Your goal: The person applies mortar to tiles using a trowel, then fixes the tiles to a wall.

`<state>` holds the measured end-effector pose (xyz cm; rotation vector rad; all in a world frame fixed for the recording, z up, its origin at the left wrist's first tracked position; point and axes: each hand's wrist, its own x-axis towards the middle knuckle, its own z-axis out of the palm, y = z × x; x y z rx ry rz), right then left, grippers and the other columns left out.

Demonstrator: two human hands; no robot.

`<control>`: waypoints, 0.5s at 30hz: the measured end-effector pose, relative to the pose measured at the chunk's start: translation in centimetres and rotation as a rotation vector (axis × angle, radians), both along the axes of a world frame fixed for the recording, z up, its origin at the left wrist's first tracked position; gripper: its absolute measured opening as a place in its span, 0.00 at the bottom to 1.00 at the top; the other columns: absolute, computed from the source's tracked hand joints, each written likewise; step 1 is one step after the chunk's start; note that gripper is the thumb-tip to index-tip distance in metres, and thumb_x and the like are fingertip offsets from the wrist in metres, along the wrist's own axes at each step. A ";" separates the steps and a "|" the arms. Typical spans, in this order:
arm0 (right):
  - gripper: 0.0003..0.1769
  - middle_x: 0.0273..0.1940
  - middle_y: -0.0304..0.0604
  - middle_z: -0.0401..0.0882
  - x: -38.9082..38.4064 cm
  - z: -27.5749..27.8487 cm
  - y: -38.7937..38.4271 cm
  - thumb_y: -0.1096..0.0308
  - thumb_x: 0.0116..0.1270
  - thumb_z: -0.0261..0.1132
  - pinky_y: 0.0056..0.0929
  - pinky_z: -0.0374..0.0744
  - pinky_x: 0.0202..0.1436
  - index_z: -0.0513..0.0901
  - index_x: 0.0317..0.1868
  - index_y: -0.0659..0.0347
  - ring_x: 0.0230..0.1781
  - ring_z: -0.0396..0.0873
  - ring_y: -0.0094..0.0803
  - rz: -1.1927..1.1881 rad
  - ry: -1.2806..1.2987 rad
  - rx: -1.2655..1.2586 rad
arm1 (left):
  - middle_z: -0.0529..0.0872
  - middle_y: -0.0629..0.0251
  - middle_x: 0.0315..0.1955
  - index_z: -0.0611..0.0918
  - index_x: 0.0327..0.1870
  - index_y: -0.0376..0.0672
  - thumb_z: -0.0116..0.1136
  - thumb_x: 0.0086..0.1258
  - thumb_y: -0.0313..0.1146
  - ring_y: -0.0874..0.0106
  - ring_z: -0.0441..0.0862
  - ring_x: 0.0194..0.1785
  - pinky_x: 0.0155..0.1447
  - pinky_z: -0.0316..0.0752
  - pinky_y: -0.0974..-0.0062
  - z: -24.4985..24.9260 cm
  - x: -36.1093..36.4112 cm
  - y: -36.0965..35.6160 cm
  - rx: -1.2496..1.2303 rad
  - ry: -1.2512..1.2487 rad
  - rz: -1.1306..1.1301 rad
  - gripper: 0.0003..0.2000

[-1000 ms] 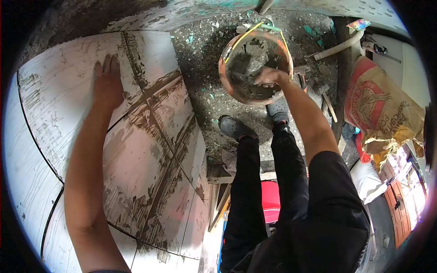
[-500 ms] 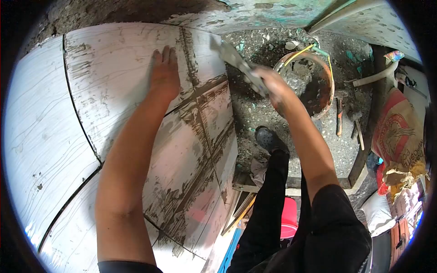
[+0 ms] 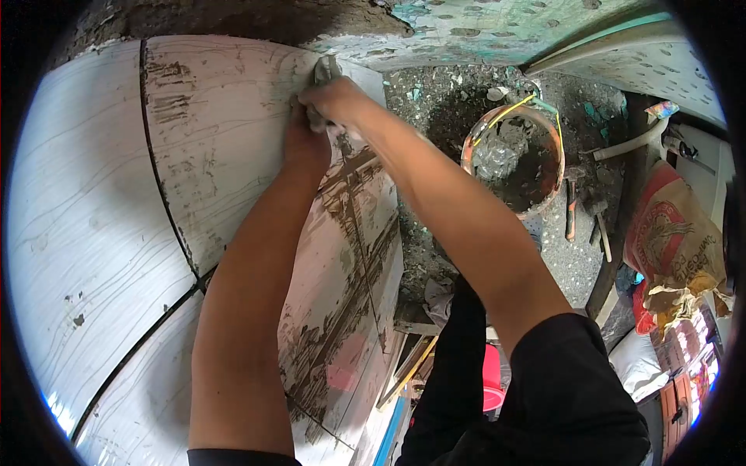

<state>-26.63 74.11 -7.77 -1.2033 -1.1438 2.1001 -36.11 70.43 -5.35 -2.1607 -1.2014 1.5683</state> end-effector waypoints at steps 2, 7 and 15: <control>0.16 0.21 0.43 0.77 4.8 2.9 -2.3 0.73 0.58 0.52 0.19 0.63 0.09 0.76 0.47 0.60 0.12 0.70 0.25 -0.026 0.026 -0.176 | 0.53 0.53 0.65 0.54 0.62 0.27 0.50 0.60 0.44 0.60 0.42 0.69 0.69 0.32 0.58 0.1 0.1 -0.3 -0.013 0.038 -0.024 0.36; 0.12 0.17 0.39 0.71 6.7 -6.1 -2.5 0.68 0.62 0.49 0.20 0.59 0.09 0.76 0.42 0.59 0.11 0.66 0.23 -0.139 -0.083 -0.353 | 0.52 0.53 0.65 0.52 0.62 0.26 0.49 0.60 0.49 0.58 0.41 0.69 0.69 0.34 0.59 0.4 0.6 0.5 -0.101 0.190 -0.072 0.39; 0.10 0.23 0.38 0.71 5.1 -5.1 4.0 0.69 0.61 0.50 0.15 0.54 0.08 0.74 0.41 0.58 0.12 0.61 0.19 -0.002 0.023 -0.452 | 0.49 0.54 0.66 0.57 0.62 0.29 0.38 0.64 0.36 0.59 0.42 0.69 0.67 0.38 0.55 1.2 0.9 0.2 -0.088 0.145 -0.087 0.27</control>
